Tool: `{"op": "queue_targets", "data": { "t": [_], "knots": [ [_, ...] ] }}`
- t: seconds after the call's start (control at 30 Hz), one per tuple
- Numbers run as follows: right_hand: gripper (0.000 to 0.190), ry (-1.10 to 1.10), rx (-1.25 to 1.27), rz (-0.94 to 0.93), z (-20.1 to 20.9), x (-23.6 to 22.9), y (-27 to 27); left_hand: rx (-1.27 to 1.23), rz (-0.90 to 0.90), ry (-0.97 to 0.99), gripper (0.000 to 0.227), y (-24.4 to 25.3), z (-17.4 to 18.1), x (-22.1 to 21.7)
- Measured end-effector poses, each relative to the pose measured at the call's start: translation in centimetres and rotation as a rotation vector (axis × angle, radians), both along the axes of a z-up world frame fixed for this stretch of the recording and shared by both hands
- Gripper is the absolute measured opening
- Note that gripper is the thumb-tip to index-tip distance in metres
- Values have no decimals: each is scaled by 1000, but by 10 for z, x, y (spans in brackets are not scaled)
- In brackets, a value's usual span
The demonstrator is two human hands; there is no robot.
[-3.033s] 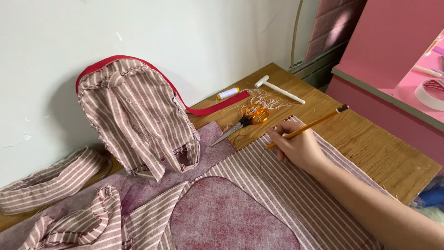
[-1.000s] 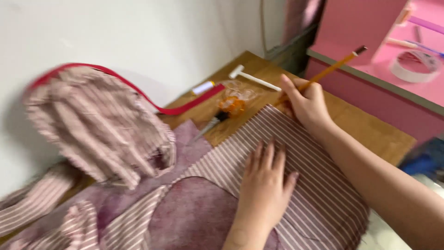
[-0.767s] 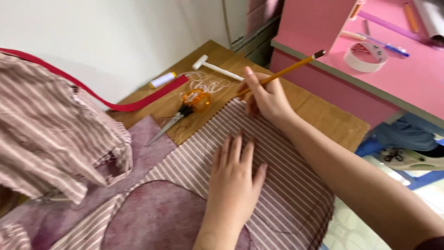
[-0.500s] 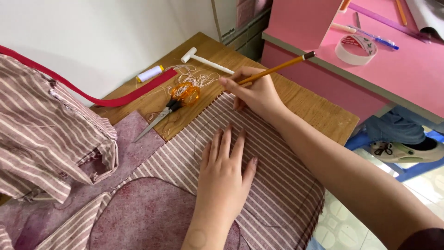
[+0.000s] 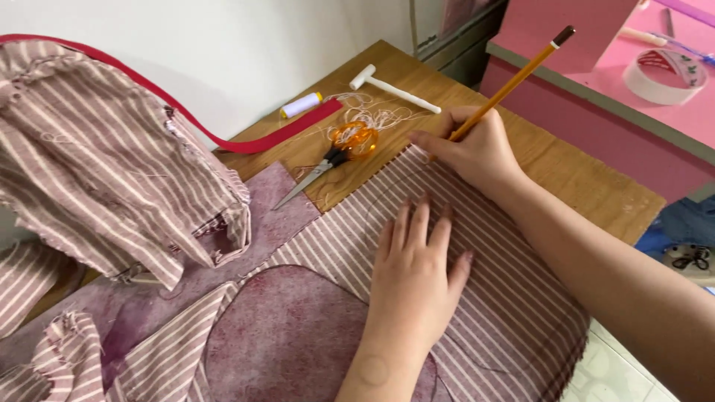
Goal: Tracing a pattern onto striped fabric using a pencil on a wooden workbench.
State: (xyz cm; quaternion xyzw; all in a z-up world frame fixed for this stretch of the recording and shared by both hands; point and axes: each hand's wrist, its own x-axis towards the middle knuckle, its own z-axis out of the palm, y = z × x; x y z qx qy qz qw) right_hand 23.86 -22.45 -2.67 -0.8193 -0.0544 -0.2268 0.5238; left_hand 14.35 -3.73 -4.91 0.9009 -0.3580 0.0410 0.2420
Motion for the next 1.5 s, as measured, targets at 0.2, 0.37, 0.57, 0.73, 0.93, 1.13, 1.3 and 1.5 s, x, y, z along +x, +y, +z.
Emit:
{"op": "queue_targets", "data": {
  "t": [0.2,0.37,0.57,0.73,0.93,1.13,1.3,1.5],
  "knots": [
    [46,14,-165,-138,-18,8,-8,-28,-7,31,60,2,2,0],
    [47,34,-193,-116,-13,4,-2,-37,-6,56,61,3,1,1],
    [46,48,-180,-109,-11,3,0,-51,-2,40,63,3,1,1],
    [51,71,-210,-113,-6,3,1,-39,-15,53,63,4,3,3],
    [48,-26,-65,-101,-4,6,-9,-70,-24,52,58,3,1,5],
    [54,-172,418,-429,16,8,-44,-53,-19,58,62,4,0,4],
    [58,-138,768,-413,21,3,-51,-18,-21,65,66,4,0,4],
    [54,213,417,-70,14,-5,-35,-17,-24,102,68,3,2,5]
  ]
}}
